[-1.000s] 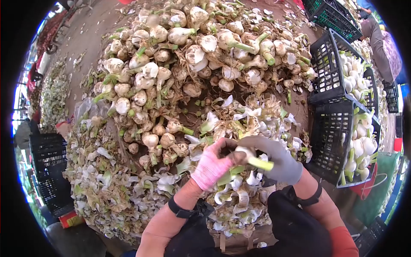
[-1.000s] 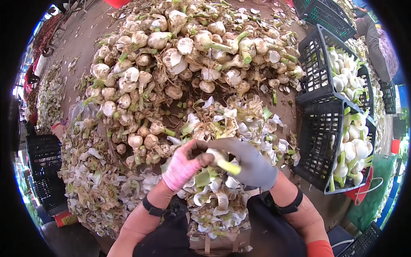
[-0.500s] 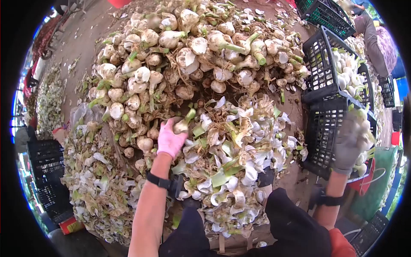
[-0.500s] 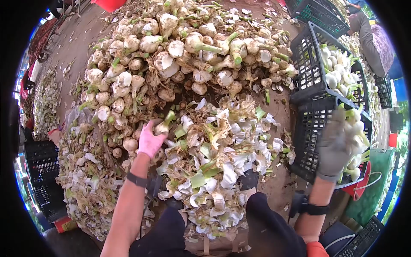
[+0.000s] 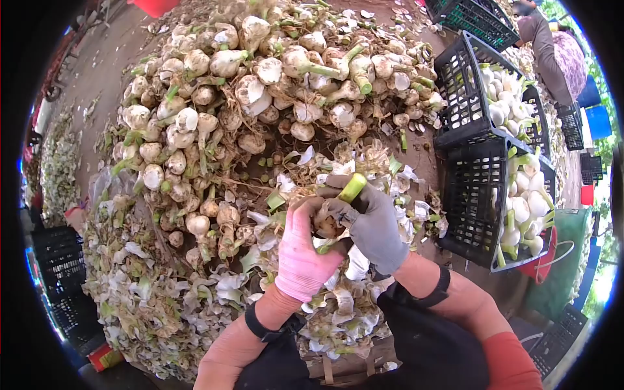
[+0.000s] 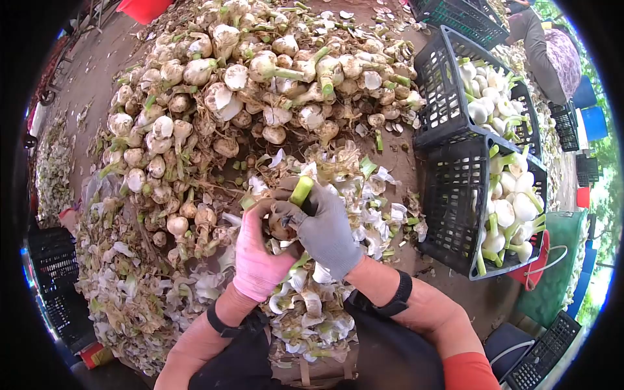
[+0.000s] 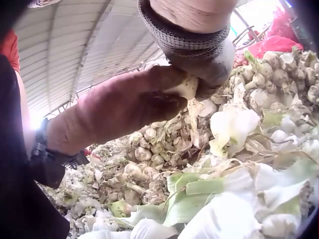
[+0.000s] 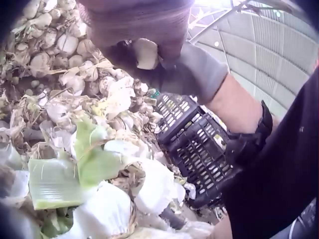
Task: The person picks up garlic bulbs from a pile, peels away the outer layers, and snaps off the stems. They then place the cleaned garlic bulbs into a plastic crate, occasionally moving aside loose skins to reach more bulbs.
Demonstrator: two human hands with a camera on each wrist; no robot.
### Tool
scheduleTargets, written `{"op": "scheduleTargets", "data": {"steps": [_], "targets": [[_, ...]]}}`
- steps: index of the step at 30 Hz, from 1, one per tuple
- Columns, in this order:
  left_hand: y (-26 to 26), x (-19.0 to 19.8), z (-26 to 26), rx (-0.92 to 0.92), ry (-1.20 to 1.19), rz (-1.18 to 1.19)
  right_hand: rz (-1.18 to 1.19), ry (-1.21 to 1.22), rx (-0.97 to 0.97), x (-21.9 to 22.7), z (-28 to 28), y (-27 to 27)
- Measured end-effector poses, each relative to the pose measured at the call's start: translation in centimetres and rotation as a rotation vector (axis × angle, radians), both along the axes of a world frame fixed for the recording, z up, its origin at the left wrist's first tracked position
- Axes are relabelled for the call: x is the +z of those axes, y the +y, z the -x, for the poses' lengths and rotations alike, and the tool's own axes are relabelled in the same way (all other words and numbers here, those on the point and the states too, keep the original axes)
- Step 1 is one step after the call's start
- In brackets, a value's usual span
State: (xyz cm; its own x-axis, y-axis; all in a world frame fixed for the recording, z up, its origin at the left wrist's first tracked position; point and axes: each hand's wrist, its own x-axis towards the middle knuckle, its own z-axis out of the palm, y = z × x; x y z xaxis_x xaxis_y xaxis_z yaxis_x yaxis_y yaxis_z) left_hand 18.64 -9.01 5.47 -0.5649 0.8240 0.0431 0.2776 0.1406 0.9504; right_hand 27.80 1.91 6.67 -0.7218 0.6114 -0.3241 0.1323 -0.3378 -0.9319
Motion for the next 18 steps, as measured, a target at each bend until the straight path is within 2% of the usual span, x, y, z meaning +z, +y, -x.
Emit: {"op": "scheduleTargets", "data": {"steps": [1, 5, 7, 8, 9, 10, 11, 12, 13, 14, 15, 17, 18], "targets": [[0.0, 0.0, -0.1, 0.012, 0.145, -0.023, -0.082, -0.042, -0.014, -0.2, 0.0, 0.0], [-0.4, 0.5, 0.8, -0.006, 0.181, 0.046, 0.057, 0.073, -0.002, 0.6, -0.1, 0.1], [-0.9, 0.2, 1.3, -0.026, 0.166, 0.088, -0.130, -0.139, 0.210, 0.7, -0.9, 0.9], [-0.9, 0.2, 1.6, -0.061, -0.020, 0.095, -0.266, -0.026, 0.191, 0.0, -1.2, 0.7], [-0.9, 0.3, 1.7, -0.095, -0.207, 0.101, -0.265, -0.025, 0.194, -1.0, -1.5, 0.5], [-0.9, 0.6, 1.7, -0.037, -0.507, 0.095, -0.369, -0.013, 0.138, -2.1, -1.9, 0.3], [-1.0, 0.6, 1.8, -0.038, -0.507, 0.095, -0.474, 0.000, 0.081, -2.5, -2.1, 0.3], [-1.2, 0.5, 2.1, -0.022, -0.708, 0.057, -0.474, 0.000, 0.080, -2.0, -2.2, 0.5], [-1.4, 0.5, 2.2, -0.005, -0.908, 0.017, -0.492, -0.113, 0.135, -0.9, -2.3, 0.8], [-1.5, 0.2, 2.2, -0.054, -0.954, 0.048, -0.509, -0.227, 0.189, -0.4, -2.3, 0.9], [-1.7, -0.1, 2.4, -0.054, -0.954, 0.051, -0.507, -0.227, 0.188, -0.7, -2.4, 0.9], [-2.0, -0.6, 2.9, -0.267, -1.305, 0.006, -0.162, -0.054, 0.062, -1.5, -2.5, 0.7], [-1.5, -0.1, 2.6, -0.216, -1.290, 0.069, -0.161, -0.054, 0.062, -1.0, -2.4, 0.6]]}}
